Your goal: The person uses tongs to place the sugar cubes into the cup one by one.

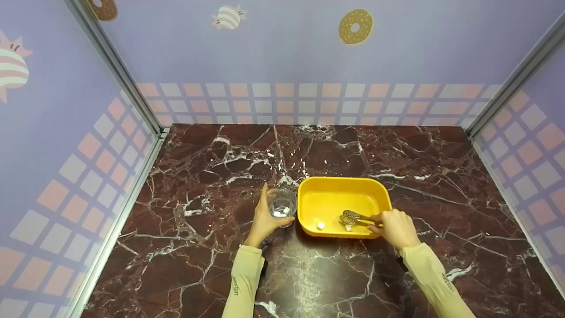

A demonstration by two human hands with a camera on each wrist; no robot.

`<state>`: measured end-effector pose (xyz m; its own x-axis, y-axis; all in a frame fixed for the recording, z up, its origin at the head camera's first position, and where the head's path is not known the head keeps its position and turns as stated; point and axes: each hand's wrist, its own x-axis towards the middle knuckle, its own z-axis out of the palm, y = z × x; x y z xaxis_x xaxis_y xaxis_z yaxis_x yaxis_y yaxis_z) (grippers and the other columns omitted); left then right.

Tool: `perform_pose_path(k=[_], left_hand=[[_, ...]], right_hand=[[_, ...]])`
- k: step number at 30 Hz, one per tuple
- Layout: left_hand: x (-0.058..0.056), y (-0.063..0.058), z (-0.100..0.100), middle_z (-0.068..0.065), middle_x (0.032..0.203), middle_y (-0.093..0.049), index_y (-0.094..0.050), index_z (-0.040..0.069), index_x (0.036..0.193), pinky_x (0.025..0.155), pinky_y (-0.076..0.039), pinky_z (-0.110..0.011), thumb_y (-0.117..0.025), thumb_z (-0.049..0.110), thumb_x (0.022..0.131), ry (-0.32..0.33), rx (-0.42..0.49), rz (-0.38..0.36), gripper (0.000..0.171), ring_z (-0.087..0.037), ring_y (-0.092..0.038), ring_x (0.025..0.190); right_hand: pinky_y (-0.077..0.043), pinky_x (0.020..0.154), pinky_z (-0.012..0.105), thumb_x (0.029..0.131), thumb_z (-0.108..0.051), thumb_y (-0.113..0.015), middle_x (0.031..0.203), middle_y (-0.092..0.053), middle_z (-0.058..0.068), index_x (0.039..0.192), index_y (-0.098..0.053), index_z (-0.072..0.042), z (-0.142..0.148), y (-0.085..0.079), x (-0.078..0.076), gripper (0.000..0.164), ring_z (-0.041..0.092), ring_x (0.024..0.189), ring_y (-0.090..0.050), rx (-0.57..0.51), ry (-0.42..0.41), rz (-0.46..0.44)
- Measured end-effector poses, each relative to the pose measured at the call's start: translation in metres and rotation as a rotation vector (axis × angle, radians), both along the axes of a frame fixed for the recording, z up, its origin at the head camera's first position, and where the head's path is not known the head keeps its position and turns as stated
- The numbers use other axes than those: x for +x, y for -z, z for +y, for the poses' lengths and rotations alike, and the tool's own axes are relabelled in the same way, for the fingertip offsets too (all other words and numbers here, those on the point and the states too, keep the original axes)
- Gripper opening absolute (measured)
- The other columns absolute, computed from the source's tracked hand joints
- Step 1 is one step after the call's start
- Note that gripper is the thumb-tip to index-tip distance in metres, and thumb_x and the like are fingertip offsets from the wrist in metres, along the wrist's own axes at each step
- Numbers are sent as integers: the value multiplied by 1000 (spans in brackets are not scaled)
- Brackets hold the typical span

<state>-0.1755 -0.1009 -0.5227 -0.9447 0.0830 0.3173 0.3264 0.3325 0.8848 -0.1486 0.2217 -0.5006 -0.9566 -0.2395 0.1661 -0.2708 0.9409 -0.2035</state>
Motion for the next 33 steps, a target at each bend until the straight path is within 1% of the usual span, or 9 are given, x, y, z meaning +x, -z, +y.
perform_pose_path(k=[5, 12, 18, 26, 33], left_hand=[[0, 0, 0, -30, 128, -40, -12, -11, 137, 103, -35, -48, -82, 0, 52, 3, 8, -3, 110, -46, -43, 116], [0, 1, 0, -31, 126, -41, -13, -12, 136, 102, -36, -48, -82, -1, 51, 4, 11, 17, 110, -47, -44, 114], [0, 0, 1, -32, 125, -42, -14, -13, 135, 102, -36, -49, -81, -2, 51, 0, 9, 29, 109, -48, -44, 113], [0, -1, 0, -31, 126, -41, -13, -12, 136, 103, -36, -47, -82, 0, 52, 6, 12, 21, 109, -47, -43, 115], [-1, 0, 0, -31, 127, -41, -12, -11, 137, 104, -35, -48, -82, 0, 53, 10, 15, -5, 109, -46, -43, 116]], right_hand=[[-41, 40, 42, 67, -29, -74, 61, -62, 6, 69, -67, -20, 0, 1, 0, 12, 31, 52, -56, 7, -1, 10], [-41, 40, 42, 67, -28, -74, 64, -65, 7, 73, -69, -19, 1, 2, 0, 12, 31, 53, -57, 1, -6, 12], [-43, 42, 43, 68, -28, -74, 66, -66, 6, 76, -71, -18, 0, 0, 2, 13, 30, 54, -58, -8, -4, 0], [-43, 43, 43, 69, -28, -74, 67, -66, 8, 80, -72, -17, 4, -4, 3, 16, 30, 55, -58, -27, 5, -5], [-42, 42, 41, 70, -27, -74, 65, -65, 6, 82, -73, -17, 8, -6, 3, 16, 25, 54, -56, -48, 27, -18]])
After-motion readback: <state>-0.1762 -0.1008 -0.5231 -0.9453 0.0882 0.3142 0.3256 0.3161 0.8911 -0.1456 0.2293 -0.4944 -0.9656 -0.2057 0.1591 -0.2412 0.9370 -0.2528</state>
